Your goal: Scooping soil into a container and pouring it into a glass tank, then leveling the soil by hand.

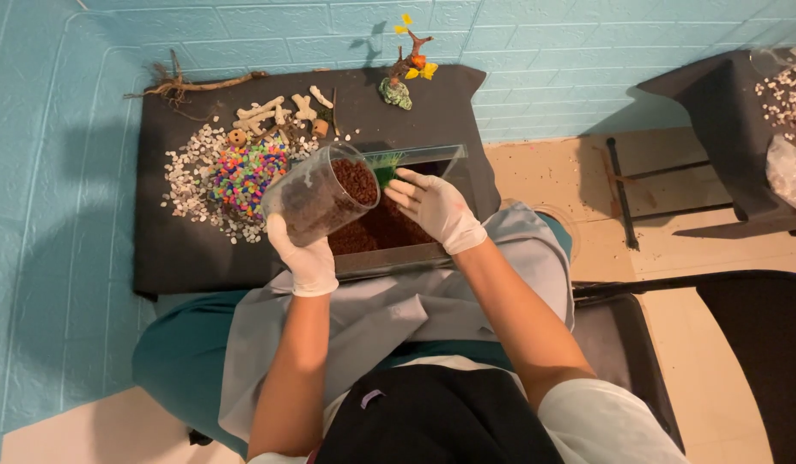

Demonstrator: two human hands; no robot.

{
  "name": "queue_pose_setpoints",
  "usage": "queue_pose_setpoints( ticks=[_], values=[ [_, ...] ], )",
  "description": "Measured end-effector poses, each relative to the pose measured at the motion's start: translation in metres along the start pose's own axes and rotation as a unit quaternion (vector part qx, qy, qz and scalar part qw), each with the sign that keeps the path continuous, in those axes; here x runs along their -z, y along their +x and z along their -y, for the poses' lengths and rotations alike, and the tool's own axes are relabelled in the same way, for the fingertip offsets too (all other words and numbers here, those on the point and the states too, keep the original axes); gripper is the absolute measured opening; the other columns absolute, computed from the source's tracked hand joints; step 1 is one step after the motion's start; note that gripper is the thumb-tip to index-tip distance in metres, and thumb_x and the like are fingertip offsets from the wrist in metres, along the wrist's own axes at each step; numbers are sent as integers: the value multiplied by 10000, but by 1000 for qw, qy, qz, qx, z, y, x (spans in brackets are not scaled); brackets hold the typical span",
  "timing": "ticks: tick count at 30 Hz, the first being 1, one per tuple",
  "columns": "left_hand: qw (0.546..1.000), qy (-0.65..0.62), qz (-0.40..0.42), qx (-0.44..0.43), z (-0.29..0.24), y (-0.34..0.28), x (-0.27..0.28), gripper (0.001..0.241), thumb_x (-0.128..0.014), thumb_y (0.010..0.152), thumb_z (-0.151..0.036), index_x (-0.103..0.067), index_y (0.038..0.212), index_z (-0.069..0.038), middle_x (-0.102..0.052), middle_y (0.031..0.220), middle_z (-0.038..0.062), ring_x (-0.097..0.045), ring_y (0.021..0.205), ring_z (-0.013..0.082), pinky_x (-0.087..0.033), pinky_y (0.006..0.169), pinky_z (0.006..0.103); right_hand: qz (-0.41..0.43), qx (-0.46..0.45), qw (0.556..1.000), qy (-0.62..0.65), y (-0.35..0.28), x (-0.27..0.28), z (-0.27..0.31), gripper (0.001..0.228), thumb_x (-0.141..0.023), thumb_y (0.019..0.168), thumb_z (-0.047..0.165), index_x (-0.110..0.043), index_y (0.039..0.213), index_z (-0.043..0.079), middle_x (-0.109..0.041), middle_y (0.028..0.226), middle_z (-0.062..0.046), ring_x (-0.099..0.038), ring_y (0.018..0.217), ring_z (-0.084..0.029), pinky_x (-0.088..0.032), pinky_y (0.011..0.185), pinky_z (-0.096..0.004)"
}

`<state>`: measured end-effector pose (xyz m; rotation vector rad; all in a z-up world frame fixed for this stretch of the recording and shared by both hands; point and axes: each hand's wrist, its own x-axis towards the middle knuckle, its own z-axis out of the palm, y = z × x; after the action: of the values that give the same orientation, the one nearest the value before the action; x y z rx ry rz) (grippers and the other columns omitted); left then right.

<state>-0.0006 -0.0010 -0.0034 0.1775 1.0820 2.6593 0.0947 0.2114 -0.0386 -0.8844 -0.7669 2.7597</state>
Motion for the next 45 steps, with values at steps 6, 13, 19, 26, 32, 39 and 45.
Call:
queue_pose_setpoints(
  ticks=[6,13,19,26,32,39,45],
  values=[
    [998,-62,0,1,-2,0,-3,537,-544,1007,-567,-548,1405,-205,-522,1471,82,-540,1331,294,-492,1112,540,-43,1,993,-114,16,16,-4,491,-559,963,314,-624,1410,121,-579,1487,-71,-400,1491,-253,-26,1262,-487],
    [970,-238,-21,49,-24,-1,-21,625,-620,906,-582,-530,1359,-161,-526,1437,108,-519,1328,303,-464,1156,565,2,-50,895,-443,-6,-47,6,407,-565,948,378,-704,1265,163,-701,1257,-110,-598,1261,-301,-292,1136,-505],
    [881,-419,-125,181,-26,5,7,714,-710,828,-489,-481,1415,-154,-488,1464,105,-504,1309,352,-500,1005,601,165,-91,271,-944,100,12,-8,397,-543,937,416,-731,1237,237,-749,1183,-15,-685,1165,-230,-480,1073,-391],
    [851,-431,-165,251,-46,8,-12,881,-779,726,-614,-475,1438,-194,-540,1400,122,-614,1161,410,-619,734,470,205,-488,229,-817,282,191,-88,543,-455,967,335,-606,1366,0,-630,1392,-153,-587,1316,-288,-433,1160,-339],
    [885,-316,-230,253,-61,8,-35,907,-731,727,-649,-355,1482,-317,-454,1475,57,-566,1223,324,-567,934,403,267,-457,315,-788,146,-19,-80,401,-611,917,415,-782,1107,106,-763,1054,-156,-732,1021,-330,-582,919,-412],
    [910,-322,-152,213,-38,9,-5,896,-679,785,-641,-323,1524,-281,-426,1478,90,-602,1135,386,-626,813,438,266,-456,420,-738,140,-38,-97,353,-682,850,403,-789,1056,137,-770,1050,-130,-721,1044,-322,-549,946,-436],
    [907,-356,-109,198,-33,8,1,919,-670,812,-645,-319,1552,-228,-428,1492,150,-624,1074,429,-635,761,483,254,-439,472,-721,124,-40,-98,375,-734,800,435,-792,1044,157,-773,1010,-114,-738,980,-315,-581,883,-434]
  ],
)
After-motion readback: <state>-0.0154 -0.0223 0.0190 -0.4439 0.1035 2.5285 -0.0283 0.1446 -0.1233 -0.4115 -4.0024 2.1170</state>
